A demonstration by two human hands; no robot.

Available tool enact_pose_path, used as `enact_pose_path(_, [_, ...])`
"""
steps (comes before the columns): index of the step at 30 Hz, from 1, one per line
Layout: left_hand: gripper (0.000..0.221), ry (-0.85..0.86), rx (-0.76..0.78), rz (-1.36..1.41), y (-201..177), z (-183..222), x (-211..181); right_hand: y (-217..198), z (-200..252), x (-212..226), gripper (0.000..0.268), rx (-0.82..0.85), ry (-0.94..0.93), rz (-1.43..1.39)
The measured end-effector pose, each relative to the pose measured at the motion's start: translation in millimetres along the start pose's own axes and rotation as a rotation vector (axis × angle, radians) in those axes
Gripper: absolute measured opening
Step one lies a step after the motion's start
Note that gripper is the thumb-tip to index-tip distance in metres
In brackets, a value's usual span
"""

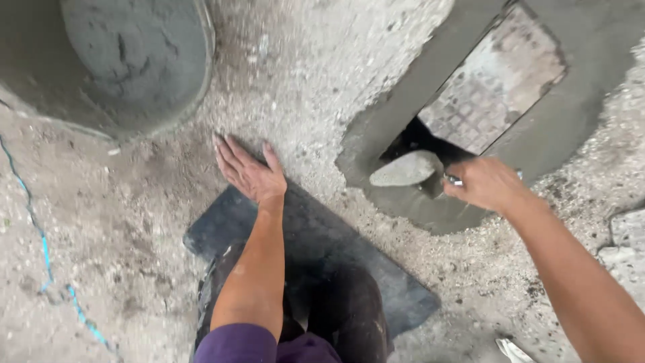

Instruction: Applying and smoothing cement around a floor opening using a trowel.

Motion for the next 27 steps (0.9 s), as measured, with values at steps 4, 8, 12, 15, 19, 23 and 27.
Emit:
enact_pose_path(4, [0.084,0.002,0.002,-0.016,0.2,-1.9,0.9,-19.3,-23.8,3.7,0.055,0.030,-0.073,0.053])
enact_pose_path(8, [0.087,0.003,0.001,-0.024,3.9,-2.7,3.9,-17.1,-38.6,-0.3,0.055,0.051,-0.071,0.078])
enact_pose_path(12, [0.085,0.030,0.010,-0.007,-2.1,-0.5,0.5,-14.2,-44.2,2.5,0.056,0.081,-0.062,0.089])
enact_pose_path(15, [0.085,0.039,0.007,-0.006,-1.5,-2.9,0.4,-29.5,-43.9,11.3,0.055,0.049,-0.036,0.084])
enact_pose_path(19, [0.087,0.036,0.011,-0.004,-0.4,-3.5,0.5,-55.3,-40.1,21.0,0.053,0.008,0.029,0.032])
enact_pose_path(23, [0.084,0.039,0.006,0.015,-2.5,-3.7,0.2,-68.9,-33.3,8.2,0.048,-0.085,0.022,-0.003])
enact_pose_path(27, [0.079,0.030,-0.007,0.040,-15.5,-5.7,-11.3,-75.5,-23.9,-1.7,0.048,-0.150,0.057,-0.051])
Point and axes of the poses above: each hand's wrist, its own z-axis away from the middle knuckle, its own y-axis out of the palm, x = y × z, the point moved 3 cm from there along -z, towards the middle knuckle, and after that the axes turned 11 degrees about z, right-handed, at the moved point
